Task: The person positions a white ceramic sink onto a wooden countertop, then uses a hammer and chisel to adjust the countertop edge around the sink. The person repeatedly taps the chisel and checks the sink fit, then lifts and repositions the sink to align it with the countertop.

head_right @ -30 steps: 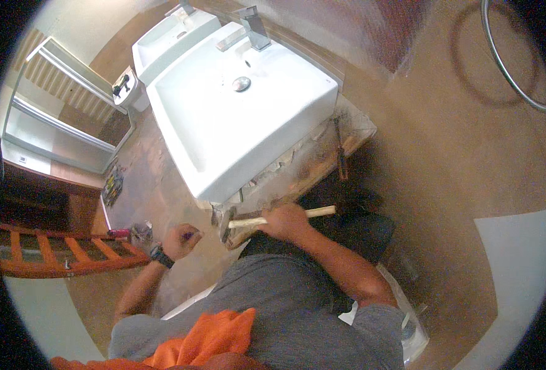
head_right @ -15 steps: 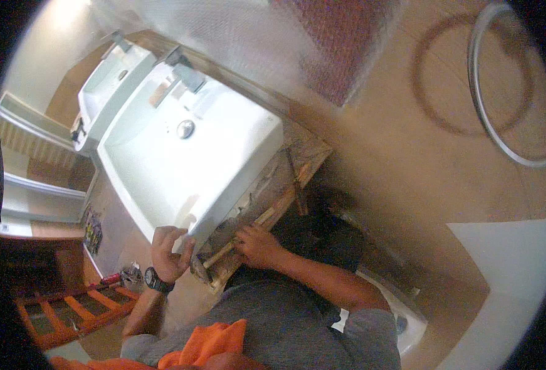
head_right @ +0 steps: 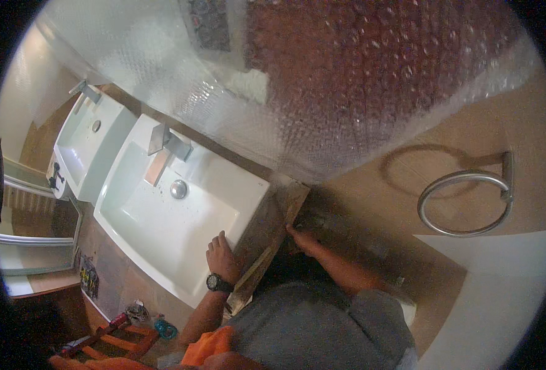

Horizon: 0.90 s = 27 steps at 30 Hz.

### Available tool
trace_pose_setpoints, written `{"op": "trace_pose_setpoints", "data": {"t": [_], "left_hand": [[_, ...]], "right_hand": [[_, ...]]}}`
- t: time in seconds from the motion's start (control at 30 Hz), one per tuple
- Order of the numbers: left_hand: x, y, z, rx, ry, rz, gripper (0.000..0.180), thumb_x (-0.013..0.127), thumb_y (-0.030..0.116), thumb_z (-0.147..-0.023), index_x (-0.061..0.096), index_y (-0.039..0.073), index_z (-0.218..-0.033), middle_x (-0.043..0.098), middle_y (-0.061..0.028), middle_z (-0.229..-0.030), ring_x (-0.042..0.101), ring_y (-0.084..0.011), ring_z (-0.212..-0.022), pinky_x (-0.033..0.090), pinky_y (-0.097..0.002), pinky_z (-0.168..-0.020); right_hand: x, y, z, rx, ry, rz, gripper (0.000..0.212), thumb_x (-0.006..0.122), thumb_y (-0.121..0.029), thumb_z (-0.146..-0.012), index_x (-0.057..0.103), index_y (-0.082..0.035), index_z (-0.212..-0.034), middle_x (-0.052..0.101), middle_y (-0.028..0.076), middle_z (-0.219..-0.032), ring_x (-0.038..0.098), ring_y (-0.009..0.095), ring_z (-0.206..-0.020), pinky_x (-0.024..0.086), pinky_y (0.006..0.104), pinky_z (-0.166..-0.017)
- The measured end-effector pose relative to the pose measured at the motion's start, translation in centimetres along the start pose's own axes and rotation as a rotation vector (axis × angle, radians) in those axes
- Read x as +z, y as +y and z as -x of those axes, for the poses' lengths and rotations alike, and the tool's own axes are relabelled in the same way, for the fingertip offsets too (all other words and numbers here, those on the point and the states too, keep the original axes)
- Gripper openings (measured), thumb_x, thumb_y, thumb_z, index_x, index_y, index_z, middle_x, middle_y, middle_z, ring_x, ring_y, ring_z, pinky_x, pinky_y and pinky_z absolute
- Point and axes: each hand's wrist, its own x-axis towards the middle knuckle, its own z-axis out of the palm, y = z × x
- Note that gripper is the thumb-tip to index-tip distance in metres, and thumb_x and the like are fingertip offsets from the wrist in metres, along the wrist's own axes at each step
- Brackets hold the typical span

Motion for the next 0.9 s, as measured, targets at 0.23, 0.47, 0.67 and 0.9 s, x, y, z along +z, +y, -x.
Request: {"op": "trace_pose_setpoints", "data": {"t": [0.23, 0.47, 0.67, 0.9], "left_hand": [[0.7, 1.3, -1.9, -0.116, -0.036, -0.081, 0.068, 0.080, 0.030, -0.074, 0.049, 0.001, -0.128, 0.061, -0.0175, -0.112, 0.060, -0.0376, -0.103, 0.051, -0.0477, -0.083], [2.5, 3.2, -4.6, -0.206, -0.002, -0.152, 0.057, 0.081, 0.027, -0.073, 0.052, 0.004, -0.117, 0.061, -0.0163, -0.110, 0.061, -0.0350, -0.106, 0.053, -0.0468, -0.083], [3.2, 4.6, -5.9, -0.248, -0.001, -0.078, 0.032, 0.068, 0.019, -0.083, 0.054, 0.005, -0.108, 0.065, -0.0164, -0.101, 0.065, -0.0362, -0.094, 0.054, -0.0487, -0.077], [1.8, 4.9, -4.8, -0.217, 0.016, -0.109, 0.028, 0.067, 0.018, -0.084, 0.054, 0.003, -0.104, 0.068, -0.0198, -0.096, 0.068, -0.0386, -0.090, 0.055, -0.0488, -0.078]], "right_hand": [[0.6, 1.8, -4.5, -0.014, -0.053, 0.258, 0.073, 0.038, -0.058, -0.102, 0.042, 0.000, -0.147, 0.049, 0.023, -0.144, 0.051, 0.040, -0.126, 0.042, 0.0481, -0.104], [-2.7, 3.6, -7.6, -0.367, 0.076, 0.697, 0.081, 0.026, -0.064, -0.102, 0.049, 0.003, -0.141, 0.054, 0.027, -0.139, 0.052, 0.046, -0.128, 0.036, 0.0476, -0.110], [-7.1, 6.1, -12.2, -0.582, 0.218, 0.767, 0.072, 0.032, -0.062, -0.102, 0.062, -0.002, -0.129, 0.066, 0.028, -0.115, 0.060, 0.045, -0.114, 0.044, 0.0519, -0.096], [-6.0, 2.9, -10.5, -0.246, -0.192, 0.378, 0.083, 0.038, -0.077, -0.092, 0.063, 0.002, -0.097, 0.061, 0.015, -0.079, 0.058, 0.031, -0.073, 0.048, 0.0482, -0.073]]}}
